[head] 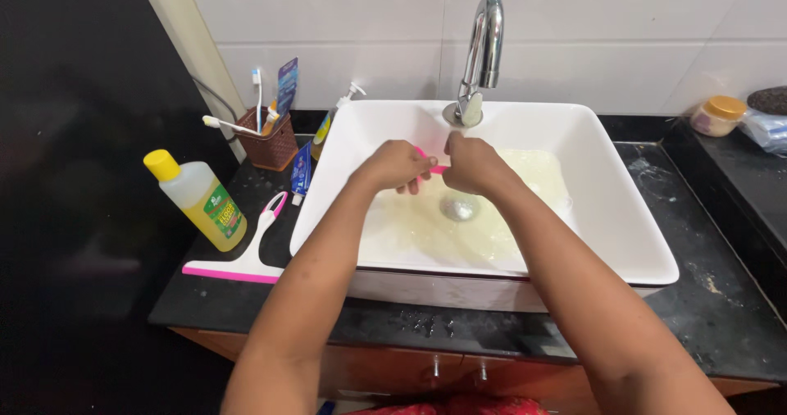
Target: The person cleans a sink by hand and using a pink brush.
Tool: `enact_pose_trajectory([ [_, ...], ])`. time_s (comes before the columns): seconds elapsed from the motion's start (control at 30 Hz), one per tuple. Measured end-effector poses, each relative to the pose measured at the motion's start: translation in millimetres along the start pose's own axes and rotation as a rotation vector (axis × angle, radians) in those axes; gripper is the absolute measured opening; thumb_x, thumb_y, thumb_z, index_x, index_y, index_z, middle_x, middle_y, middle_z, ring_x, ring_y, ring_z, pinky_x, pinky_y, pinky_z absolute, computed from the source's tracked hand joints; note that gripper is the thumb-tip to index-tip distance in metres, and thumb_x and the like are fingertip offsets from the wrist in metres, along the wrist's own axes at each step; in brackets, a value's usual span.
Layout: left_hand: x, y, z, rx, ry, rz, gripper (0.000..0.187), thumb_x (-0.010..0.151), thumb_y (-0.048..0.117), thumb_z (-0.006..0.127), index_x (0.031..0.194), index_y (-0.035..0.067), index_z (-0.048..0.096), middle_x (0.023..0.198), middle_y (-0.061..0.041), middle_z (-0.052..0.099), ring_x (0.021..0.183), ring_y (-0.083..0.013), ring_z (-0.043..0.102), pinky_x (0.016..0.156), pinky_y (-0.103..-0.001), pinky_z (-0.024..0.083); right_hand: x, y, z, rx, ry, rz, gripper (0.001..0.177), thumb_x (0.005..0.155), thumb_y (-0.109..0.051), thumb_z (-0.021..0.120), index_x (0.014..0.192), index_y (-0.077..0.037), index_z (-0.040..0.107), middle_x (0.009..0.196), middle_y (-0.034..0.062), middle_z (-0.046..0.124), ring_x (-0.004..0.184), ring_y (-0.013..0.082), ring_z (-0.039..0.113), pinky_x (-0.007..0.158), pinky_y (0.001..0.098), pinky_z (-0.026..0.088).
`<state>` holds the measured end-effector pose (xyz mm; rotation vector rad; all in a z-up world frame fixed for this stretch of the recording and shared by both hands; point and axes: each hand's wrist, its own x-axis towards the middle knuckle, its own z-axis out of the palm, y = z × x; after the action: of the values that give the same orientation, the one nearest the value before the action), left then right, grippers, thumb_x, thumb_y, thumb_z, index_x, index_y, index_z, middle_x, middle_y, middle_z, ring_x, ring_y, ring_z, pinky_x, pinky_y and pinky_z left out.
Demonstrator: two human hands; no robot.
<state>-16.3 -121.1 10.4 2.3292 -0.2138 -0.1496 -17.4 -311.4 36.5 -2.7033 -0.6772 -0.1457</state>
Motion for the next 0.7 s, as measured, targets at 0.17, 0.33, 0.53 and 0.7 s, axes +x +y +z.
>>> enact_pose_trajectory([
  [0.17, 2, 14, 23, -0.208, 0.1, -0.304, 0.06, 0.1, 0.048, 0.061, 0.1, -0.011, 0.068, 0.067, -0.015, 0.072, 0.058, -0.019, 0.072, 0.054, -0.03, 0.055, 5, -13, 7, 0.337, -0.108, 0.165, 0.033, 0.08, 0.002, 0.062, 0.112, 0.004, 0.056, 0.093, 0.0238, 0.071, 0.089, 0.0357, 0.075, 0.072, 0.0444, 0.057],
  [0.33, 27, -10, 40, -0.75, 0.231, -0.338, 0.024, 0.089, 0.01, 0.068, 0.102, -0.01, 0.064, 0.086, -0.017, 0.071, 0.065, -0.0265, 0.074, 0.055, -0.037, 0.065, 16, -9, 7, 0.74, -0.201, 0.194, 0.021, 0.087, 0.002, 0.054, 0.107, 0.005, 0.057, 0.098, 0.0175, 0.07, 0.086, 0.0264, 0.075, 0.068, 0.0351, 0.063],
  [0.53, 33, -52, 18, 0.43, 0.216, -0.397, 0.022, 0.084, 0.007, 0.068, 0.104, 0.0, 0.076, 0.1, -0.022, 0.075, 0.091, -0.0354, 0.073, 0.078, -0.047, 0.057, 2, 4, -39, 0.042, -0.308, 0.293, 0.027, 0.088, -0.004, 0.049, 0.091, -0.002, 0.075, 0.099, 0.0132, 0.083, 0.086, 0.0252, 0.079, 0.073, 0.0356, 0.059],
  [0.7, -14, -66, -9, 1.112, 0.763, -0.199, 0.023, 0.093, 0.018, 0.057, 0.103, 0.012, 0.076, 0.1, -0.011, 0.072, 0.094, -0.0315, 0.07, 0.075, -0.046, 0.053, 16, 39, -32, -0.115, 0.057, 0.361, 0.023, 0.082, -0.017, 0.063, 0.099, -0.01, 0.076, 0.105, 0.0129, 0.074, 0.098, 0.0338, 0.07, 0.079, 0.0455, 0.055],
])
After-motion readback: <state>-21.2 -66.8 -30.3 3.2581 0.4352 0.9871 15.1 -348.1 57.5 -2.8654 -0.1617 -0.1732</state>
